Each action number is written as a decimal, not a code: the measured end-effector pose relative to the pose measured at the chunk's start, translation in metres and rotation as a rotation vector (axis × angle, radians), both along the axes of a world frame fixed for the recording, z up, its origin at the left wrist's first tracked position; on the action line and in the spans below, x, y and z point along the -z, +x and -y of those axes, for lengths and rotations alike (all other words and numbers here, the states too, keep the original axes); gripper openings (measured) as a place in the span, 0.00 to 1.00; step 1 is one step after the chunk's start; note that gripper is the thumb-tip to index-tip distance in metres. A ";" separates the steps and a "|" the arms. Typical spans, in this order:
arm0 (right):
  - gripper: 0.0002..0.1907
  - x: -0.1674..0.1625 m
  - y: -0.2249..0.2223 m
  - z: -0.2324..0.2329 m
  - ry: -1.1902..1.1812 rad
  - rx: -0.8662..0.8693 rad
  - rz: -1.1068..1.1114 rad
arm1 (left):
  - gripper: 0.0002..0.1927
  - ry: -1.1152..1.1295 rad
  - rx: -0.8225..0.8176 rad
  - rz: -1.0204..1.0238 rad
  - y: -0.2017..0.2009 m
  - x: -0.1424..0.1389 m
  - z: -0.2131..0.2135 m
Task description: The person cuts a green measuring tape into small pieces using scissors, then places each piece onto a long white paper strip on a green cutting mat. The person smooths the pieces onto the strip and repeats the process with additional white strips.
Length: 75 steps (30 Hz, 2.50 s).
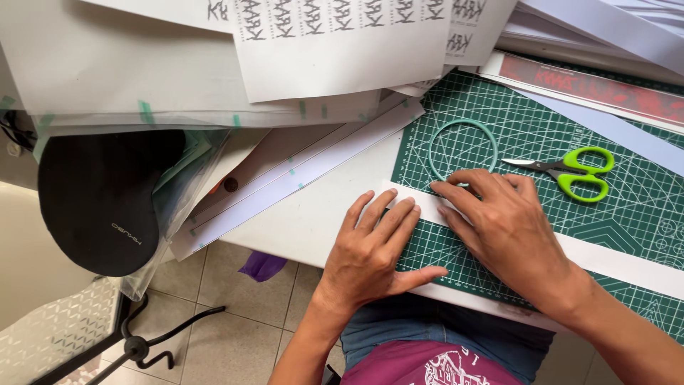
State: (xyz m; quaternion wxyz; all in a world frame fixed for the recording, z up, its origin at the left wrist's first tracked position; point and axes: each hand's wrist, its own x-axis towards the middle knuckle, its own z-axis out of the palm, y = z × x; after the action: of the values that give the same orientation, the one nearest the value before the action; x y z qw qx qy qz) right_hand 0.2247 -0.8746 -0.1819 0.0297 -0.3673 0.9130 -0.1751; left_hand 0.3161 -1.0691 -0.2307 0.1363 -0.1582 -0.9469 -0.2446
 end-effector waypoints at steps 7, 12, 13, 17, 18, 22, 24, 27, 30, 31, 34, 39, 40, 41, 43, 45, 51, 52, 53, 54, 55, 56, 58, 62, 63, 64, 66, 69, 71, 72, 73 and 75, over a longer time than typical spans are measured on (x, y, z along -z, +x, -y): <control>0.21 0.002 0.001 0.029 0.068 -0.021 -0.038 | 0.42 0.002 -0.005 0.006 -0.004 0.001 0.021; 0.20 0.007 0.000 0.038 0.082 -0.011 -0.015 | 0.42 0.008 0.000 0.011 -0.005 0.004 0.030; 0.20 0.008 -0.001 0.039 0.072 -0.001 0.005 | 0.42 0.011 -0.002 0.012 -0.005 0.004 0.031; 0.18 0.008 -0.002 0.046 0.042 0.001 0.081 | 0.42 -0.001 -0.006 0.001 -0.004 0.005 0.036; 0.18 0.008 -0.002 0.047 0.030 0.007 0.105 | 0.41 -0.004 -0.006 -0.001 -0.003 0.005 0.037; 0.17 0.008 0.001 0.050 -0.040 -0.002 0.151 | 0.41 0.011 -0.005 0.005 -0.002 0.005 0.039; 0.17 0.008 0.002 0.050 -0.087 -0.018 0.146 | 0.41 0.009 -0.006 -0.004 -0.002 0.005 0.040; 0.16 0.010 0.000 0.051 -0.129 -0.005 0.180 | 0.41 0.007 -0.005 -0.007 -0.002 0.005 0.040; 0.18 0.010 -0.001 0.050 -0.100 0.047 0.226 | 0.40 0.009 -0.006 -0.003 -0.002 0.005 0.039; 0.20 0.009 -0.001 0.050 -0.084 0.037 0.191 | 0.40 0.010 -0.008 -0.001 -0.002 0.005 0.039; 0.24 0.009 0.001 0.050 0.019 0.008 0.122 | 0.40 0.018 -0.013 -0.002 -0.001 0.006 0.039; 0.24 0.012 0.003 0.051 0.076 -0.039 0.054 | 0.40 0.005 -0.010 0.002 -0.002 0.008 0.040; 0.23 0.012 0.004 0.051 0.066 -0.045 0.051 | 0.40 0.002 -0.009 0.005 0.000 0.008 0.040; 0.23 0.013 0.004 0.051 0.055 -0.051 0.045 | 0.40 0.002 -0.009 0.010 0.000 0.008 0.040; 0.21 0.014 0.004 0.052 0.028 -0.032 0.083 | 0.41 0.002 -0.010 0.015 0.000 0.009 0.040; 0.19 0.014 0.004 0.052 0.003 -0.022 0.125 | 0.41 0.003 -0.014 0.008 0.000 0.009 0.040; 0.16 0.012 0.003 0.056 -0.075 -0.021 0.189 | 0.40 0.004 -0.017 0.003 0.000 0.011 0.041; 0.16 0.011 0.004 0.056 -0.084 -0.025 0.190 | 0.40 0.005 -0.018 0.005 0.001 0.010 0.041; 0.16 0.010 0.004 0.057 -0.093 -0.029 0.190 | 0.40 0.003 -0.018 0.005 0.002 0.010 0.041; 0.16 0.009 0.004 0.057 -0.102 -0.032 0.183 | 0.40 0.001 -0.018 0.002 0.001 0.010 0.042; 0.16 0.009 0.004 0.057 -0.111 -0.034 0.177 | 0.40 -0.002 -0.017 0.001 0.001 0.010 0.042; 0.16 0.008 0.004 0.057 -0.120 -0.036 0.171 | 0.40 0.002 -0.016 0.004 0.002 0.010 0.041; 0.16 0.006 0.003 0.057 -0.118 -0.039 0.192 | 0.40 0.007 -0.015 0.010 0.001 0.010 0.041; 0.21 0.006 0.000 0.057 -0.099 0.052 0.311 | 0.40 0.004 -0.012 0.007 0.001 0.011 0.042; 0.22 0.006 0.000 0.057 -0.115 0.046 0.318 | 0.40 0.004 -0.013 0.008 0.001 0.011 0.042; 0.24 0.007 -0.001 0.057 -0.132 0.041 0.324 | 0.39 0.003 -0.013 0.009 0.001 0.012 0.042; 0.25 0.008 -0.002 0.057 -0.142 0.035 0.328 | 0.39 -0.006 -0.014 0.009 0.003 0.012 0.042; 0.25 0.009 -0.003 0.056 -0.129 0.034 0.324 | 0.39 -0.012 -0.015 0.008 0.002 0.012 0.042; 0.25 0.009 -0.004 0.056 -0.125 0.036 0.328 | 0.39 -0.011 -0.016 0.010 0.002 0.011 0.042; 0.25 0.008 -0.004 0.055 -0.124 0.035 0.323 | 0.39 -0.010 -0.017 0.011 0.002 0.011 0.042; 0.26 0.008 -0.003 0.055 -0.123 0.034 0.318 | 0.39 -0.009 -0.018 0.011 0.002 0.011 0.042; 0.26 0.007 -0.002 0.055 -0.125 0.012 0.279 | 0.39 -0.007 -0.020 0.008 0.001 0.011 0.041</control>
State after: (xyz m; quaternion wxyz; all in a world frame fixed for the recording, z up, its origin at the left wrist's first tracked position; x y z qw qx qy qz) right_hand 0.2230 -0.9291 -0.1886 0.1324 -0.3348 0.8895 -0.2812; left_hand 0.3174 -1.1103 -0.2415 0.1342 -0.1481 -0.9499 -0.2405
